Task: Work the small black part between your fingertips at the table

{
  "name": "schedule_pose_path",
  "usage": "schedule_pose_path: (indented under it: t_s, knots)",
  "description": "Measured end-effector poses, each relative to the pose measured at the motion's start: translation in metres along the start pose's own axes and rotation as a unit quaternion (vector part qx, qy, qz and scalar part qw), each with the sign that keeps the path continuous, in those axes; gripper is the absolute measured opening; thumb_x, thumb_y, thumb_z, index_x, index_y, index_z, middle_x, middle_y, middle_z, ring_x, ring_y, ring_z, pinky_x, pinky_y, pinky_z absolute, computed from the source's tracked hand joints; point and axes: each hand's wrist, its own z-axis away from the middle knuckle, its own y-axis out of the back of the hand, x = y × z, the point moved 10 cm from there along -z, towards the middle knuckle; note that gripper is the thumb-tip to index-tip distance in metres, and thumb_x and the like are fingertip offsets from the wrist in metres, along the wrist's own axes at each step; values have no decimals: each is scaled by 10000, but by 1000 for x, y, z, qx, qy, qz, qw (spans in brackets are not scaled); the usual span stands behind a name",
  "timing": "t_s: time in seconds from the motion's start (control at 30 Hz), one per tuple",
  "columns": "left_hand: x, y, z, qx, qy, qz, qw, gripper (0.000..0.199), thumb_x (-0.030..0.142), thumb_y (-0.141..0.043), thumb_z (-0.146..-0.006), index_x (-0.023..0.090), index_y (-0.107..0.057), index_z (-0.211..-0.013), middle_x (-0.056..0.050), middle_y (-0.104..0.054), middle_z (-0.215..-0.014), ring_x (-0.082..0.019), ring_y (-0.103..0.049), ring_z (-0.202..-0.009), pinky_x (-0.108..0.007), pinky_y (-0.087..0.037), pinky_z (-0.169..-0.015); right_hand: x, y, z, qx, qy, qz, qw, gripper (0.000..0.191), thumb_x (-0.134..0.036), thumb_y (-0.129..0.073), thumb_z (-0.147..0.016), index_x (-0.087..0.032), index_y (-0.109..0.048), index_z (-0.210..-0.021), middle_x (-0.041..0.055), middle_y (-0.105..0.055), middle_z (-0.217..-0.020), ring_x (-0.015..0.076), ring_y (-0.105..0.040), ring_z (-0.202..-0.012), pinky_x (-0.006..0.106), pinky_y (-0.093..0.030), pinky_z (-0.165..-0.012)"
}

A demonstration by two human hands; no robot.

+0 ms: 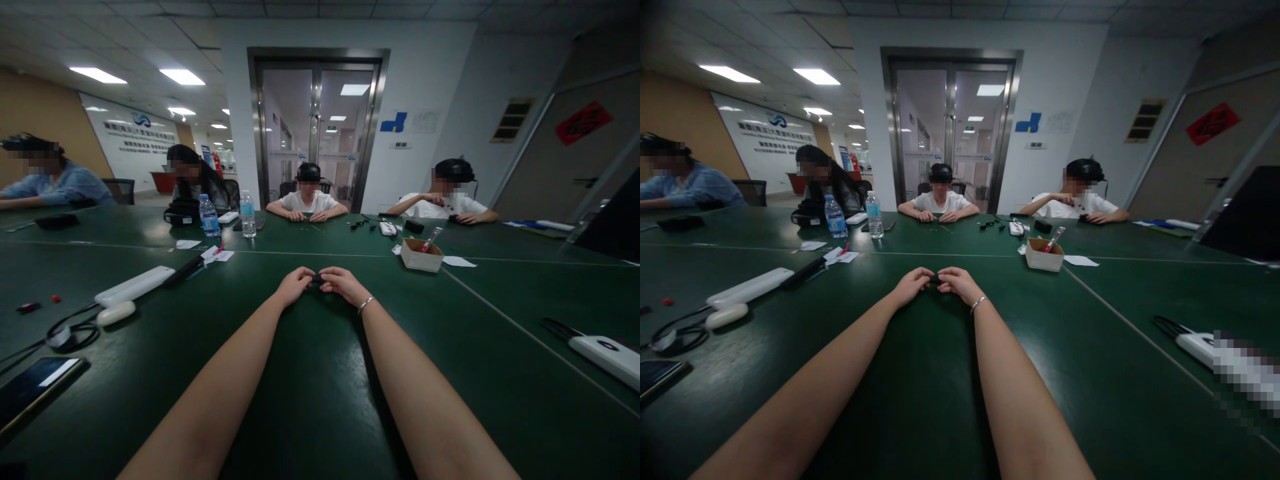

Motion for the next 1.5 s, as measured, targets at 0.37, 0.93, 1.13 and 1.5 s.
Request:
schedule_pose_path:
  t_s: [0.37,0.93,1.13,1.5]
  knots:
    - [0,3,-2,15,-6,-6,1000,322,385,-400,-828,154,-585,-955,-15,-585,-713,-111,-500,-597,-228,-398,-582,2,2,-3,0,-1,-20,1000,107,-13,-557,-823,-88,-576,-896,71,-648,-689,132,-652,-552,180,-557,-523]
    - [0,5,-2,14,-16,-26,999,369,406,-353,-843,166,-607,-964,1,-528,-622,-124,-486,-581,-228,-377,-543,1,-2,-1,-9,-6,-7,1000,112,-30,-593,-808,-96,-582,-898,56,-645,-677,133,-659,-577,172,-560,-533]
    - [3,6,0,11,-1,-17,1000,349,378,-360,-837,164,-610,-954,-3,-542,-635,-127,-501,-605,-234,-382,-573,1,0,-1,-2,3,-5,1000,119,-24,-586,-808,-97,-579,-901,55,-644,-670,132,-657,-570,170,-558,-531]
    - [1,2,0,1,0,-9,1000,327,393,-427,-814,161,-601,-964,-4,-552,-679,-113,-484,-596,-216,-377,-553,0,0,2,-3,5,-12,1000,128,-15,-592,-793,-103,-588,-886,46,-645,-682,125,-654,-568,172,-559,-537]
